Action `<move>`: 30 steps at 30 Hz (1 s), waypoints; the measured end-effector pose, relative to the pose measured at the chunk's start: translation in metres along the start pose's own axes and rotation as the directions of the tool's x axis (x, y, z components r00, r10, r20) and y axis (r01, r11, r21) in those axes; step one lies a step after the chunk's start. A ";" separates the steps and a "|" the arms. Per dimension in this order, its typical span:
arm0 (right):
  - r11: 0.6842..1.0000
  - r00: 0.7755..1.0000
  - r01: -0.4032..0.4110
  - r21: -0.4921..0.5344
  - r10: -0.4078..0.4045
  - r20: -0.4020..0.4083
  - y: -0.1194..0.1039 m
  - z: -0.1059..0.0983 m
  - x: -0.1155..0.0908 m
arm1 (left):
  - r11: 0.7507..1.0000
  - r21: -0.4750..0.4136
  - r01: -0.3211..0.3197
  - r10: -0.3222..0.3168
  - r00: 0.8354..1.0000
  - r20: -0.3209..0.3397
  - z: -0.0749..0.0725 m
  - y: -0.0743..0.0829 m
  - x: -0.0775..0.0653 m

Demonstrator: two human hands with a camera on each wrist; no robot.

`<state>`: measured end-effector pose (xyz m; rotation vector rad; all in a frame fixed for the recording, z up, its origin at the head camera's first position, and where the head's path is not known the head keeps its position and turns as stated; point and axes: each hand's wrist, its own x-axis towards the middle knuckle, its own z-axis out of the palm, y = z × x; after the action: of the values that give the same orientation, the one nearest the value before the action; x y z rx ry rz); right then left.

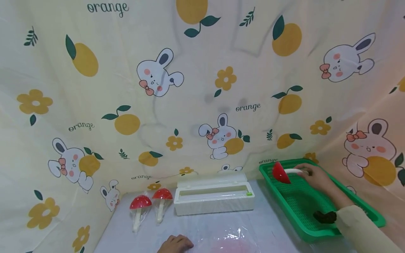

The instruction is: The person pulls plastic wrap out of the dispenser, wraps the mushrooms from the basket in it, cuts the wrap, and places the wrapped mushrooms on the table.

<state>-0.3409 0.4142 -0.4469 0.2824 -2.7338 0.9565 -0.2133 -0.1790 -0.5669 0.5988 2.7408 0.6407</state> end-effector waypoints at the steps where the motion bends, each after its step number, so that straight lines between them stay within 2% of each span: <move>1: 1.000 1.000 0.011 -0.004 -0.011 -0.011 -0.005 0.000 0.000 | 1.000 -0.002 0.001 -0.001 1.000 0.000 0.000 0.000 0.000; 8: 0.996 0.995 0.084 -0.040 -0.086 -0.056 -0.045 0.008 0.003 | 1.000 -0.012 -0.006 0.006 1.000 -0.004 0.000 0.000 -0.002; 14: 0.994 0.993 0.109 0.004 -0.108 -0.056 -0.084 0.017 -0.001 | 1.000 0.005 0.010 -0.010 1.000 -0.002 0.001 0.000 0.000; 19: 0.992 0.992 0.125 0.030 -0.124 -0.039 -0.105 0.032 -0.004 | 1.000 0.014 0.020 -0.020 1.000 0.000 0.001 0.002 0.000; 30: 0.981 0.981 0.193 0.007 -0.193 0.007 -0.150 0.073 -0.021 | 0.999 0.017 0.031 -0.031 0.999 0.006 -0.001 0.007 -0.001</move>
<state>-0.2937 0.2555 -0.4201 0.5427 -2.6506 0.9120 -0.2108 -0.1738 -0.5621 0.5600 2.7467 0.6080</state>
